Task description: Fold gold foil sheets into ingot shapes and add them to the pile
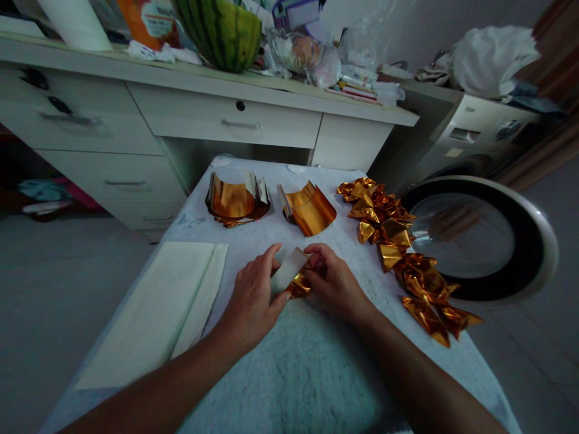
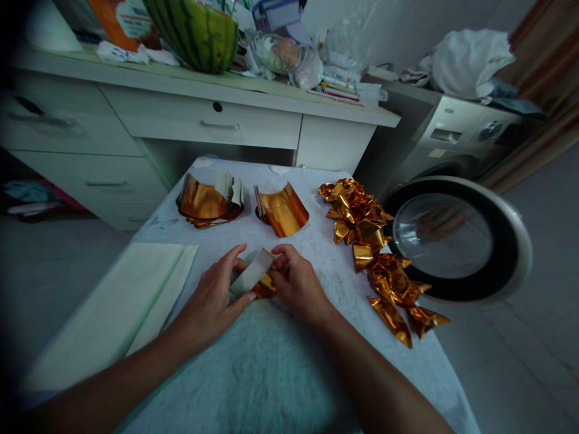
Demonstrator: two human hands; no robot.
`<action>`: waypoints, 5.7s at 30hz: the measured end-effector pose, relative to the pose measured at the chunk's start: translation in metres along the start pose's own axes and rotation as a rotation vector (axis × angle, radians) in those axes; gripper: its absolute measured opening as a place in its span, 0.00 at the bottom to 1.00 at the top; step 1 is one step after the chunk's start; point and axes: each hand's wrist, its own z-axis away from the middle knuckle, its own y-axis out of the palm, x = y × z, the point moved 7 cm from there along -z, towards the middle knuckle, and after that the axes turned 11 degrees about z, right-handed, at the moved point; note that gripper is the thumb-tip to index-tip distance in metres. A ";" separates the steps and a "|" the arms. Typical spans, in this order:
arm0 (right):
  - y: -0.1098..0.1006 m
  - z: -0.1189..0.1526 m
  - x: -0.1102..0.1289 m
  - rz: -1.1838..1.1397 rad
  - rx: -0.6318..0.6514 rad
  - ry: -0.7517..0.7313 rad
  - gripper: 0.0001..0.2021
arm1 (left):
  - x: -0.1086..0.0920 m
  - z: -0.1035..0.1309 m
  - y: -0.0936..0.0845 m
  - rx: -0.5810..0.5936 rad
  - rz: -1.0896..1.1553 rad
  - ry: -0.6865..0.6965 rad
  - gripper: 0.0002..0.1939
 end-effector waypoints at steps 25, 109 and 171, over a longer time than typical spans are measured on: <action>0.000 0.016 0.011 -0.115 0.186 0.091 0.05 | 0.010 -0.010 -0.032 -0.202 0.622 -0.292 0.25; 0.013 0.033 0.052 0.548 0.047 -0.589 0.07 | -0.009 -0.015 -0.015 0.121 0.181 -0.042 0.14; 0.027 0.019 0.035 0.603 0.060 -0.247 0.05 | -0.008 -0.006 -0.007 0.493 0.023 -0.043 0.12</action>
